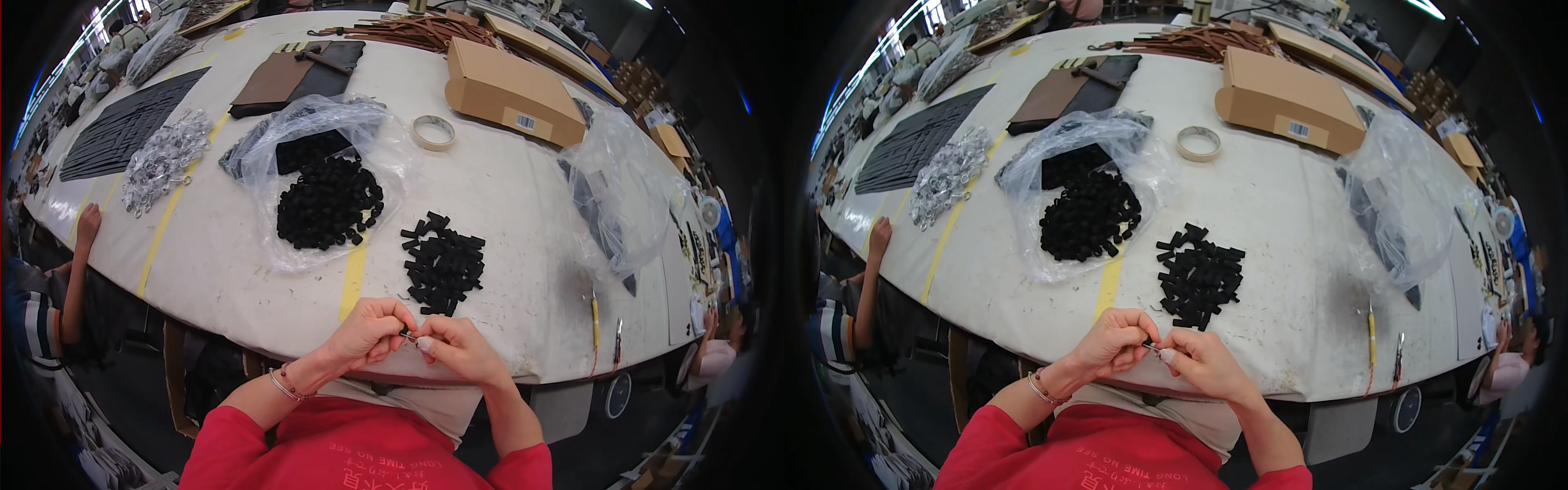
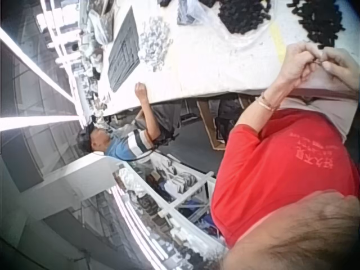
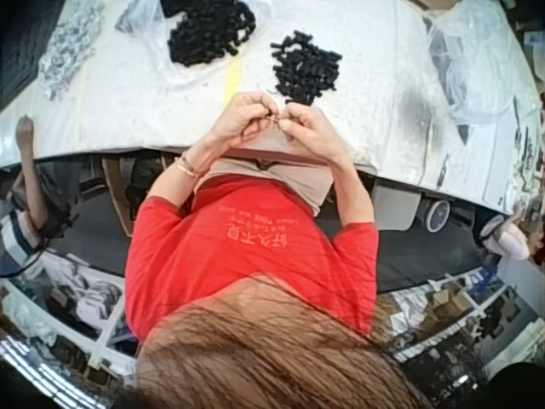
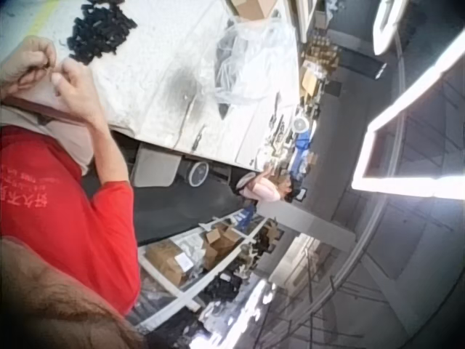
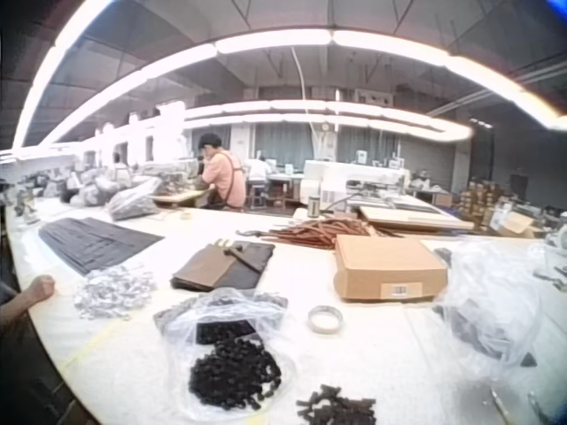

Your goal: The person picks up small leather loops from the table one at a time and fits metal pieces into them using tweezers.

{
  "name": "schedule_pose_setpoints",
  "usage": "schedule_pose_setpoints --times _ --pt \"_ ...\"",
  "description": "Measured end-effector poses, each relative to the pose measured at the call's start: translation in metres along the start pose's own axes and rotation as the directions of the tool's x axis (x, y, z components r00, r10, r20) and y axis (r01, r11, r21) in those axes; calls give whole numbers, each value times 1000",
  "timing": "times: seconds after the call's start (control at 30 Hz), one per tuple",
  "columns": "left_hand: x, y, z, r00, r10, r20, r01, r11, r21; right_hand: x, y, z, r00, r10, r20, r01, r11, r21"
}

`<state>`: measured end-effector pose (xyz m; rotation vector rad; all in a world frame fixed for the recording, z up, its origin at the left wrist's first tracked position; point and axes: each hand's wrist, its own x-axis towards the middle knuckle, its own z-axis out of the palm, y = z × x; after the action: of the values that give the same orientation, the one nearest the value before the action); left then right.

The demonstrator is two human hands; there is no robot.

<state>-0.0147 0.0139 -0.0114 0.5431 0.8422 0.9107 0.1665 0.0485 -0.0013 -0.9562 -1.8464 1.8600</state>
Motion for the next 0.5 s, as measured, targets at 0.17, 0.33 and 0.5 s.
schedule_pose_setpoints --times 0.17,0.33,0.5 --pt "7 -19 8 697 716 -42 -496 523 694 7 3 23 930 -189 -316 64 928 -367" --pt "-1 -30 23 591 804 -63 -602 491 630 15 10 30 811 -166 -560 123 986 -114" --pt "-5 -9 15 968 209 -141 -230 962 -147 7 14 31 748 -395 -533 231 908 -349"
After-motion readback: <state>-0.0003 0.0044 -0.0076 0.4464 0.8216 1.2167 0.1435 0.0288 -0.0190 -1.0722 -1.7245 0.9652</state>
